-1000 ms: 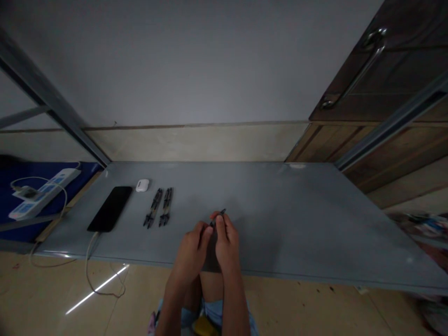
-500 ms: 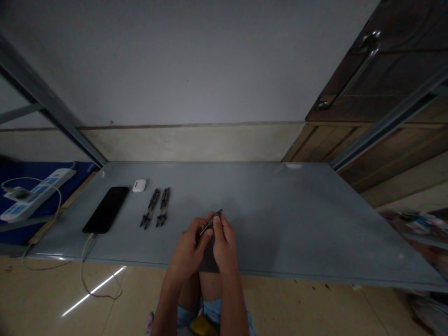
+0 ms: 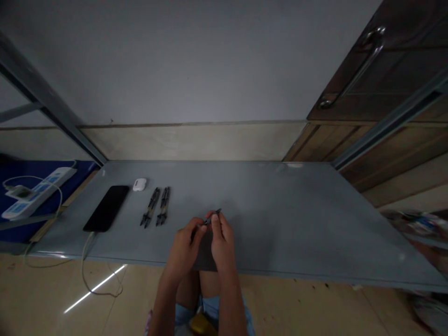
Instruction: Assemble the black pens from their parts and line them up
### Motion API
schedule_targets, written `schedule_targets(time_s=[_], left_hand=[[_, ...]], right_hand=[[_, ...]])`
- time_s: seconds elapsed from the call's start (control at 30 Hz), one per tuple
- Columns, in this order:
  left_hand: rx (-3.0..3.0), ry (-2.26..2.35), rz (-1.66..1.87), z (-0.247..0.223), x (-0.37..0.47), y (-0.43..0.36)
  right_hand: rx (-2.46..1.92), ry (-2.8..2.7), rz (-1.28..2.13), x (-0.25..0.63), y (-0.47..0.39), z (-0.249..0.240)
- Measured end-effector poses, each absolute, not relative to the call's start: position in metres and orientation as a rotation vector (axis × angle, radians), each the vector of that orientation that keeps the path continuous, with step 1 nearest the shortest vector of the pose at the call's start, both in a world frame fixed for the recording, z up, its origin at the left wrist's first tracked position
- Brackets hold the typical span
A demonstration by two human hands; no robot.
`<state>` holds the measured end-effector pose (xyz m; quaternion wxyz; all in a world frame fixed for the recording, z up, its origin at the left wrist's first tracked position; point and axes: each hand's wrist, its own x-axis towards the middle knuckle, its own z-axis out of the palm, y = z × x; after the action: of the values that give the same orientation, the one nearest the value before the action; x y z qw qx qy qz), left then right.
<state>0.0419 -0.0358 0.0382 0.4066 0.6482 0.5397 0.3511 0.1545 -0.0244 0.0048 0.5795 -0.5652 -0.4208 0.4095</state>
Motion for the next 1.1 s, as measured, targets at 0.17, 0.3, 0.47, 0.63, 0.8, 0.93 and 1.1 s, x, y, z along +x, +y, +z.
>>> schedule_targets(time_s=[0.17, 0.3, 0.47, 0.63, 0.8, 0.93, 1.1], left_hand=[[1.671, 1.395, 0.885, 0.0378, 0.044, -0.0342], [1.636, 1.358, 0.876, 0.0355, 0.0466, -0.0343], [1.678, 1.42, 0.864, 0.0306, 0.0479, -0.0329], [1.614, 1.39, 0.89, 0.03, 0.0478, -0.0317], [1.685, 1.422, 0.836, 0.0297, 0.0452, -0.0299], [1.691, 1.419, 0.834, 0.0312, 0.0428, -0.0292], [1.703, 1.424, 0.806, 0.034, 0.0407, -0.03]], right_hand=[[-1.333, -1.013, 0.993, 0.1553, -0.025, 0.0055], [-1.362, -1.005, 0.915, 0.1582, -0.0242, 0.0081], [-1.389, -0.998, 0.927, 0.1565, -0.023, 0.0081], [-1.387, -0.995, 0.903, 0.1522, -0.0217, 0.0072], [-1.407, -0.973, 0.905, 0.1537, -0.0199, 0.0082], [-1.405, -0.943, 0.917, 0.1551, -0.0189, 0.0069], [-1.377, -0.923, 0.91, 0.1603, -0.0191, 0.0045]])
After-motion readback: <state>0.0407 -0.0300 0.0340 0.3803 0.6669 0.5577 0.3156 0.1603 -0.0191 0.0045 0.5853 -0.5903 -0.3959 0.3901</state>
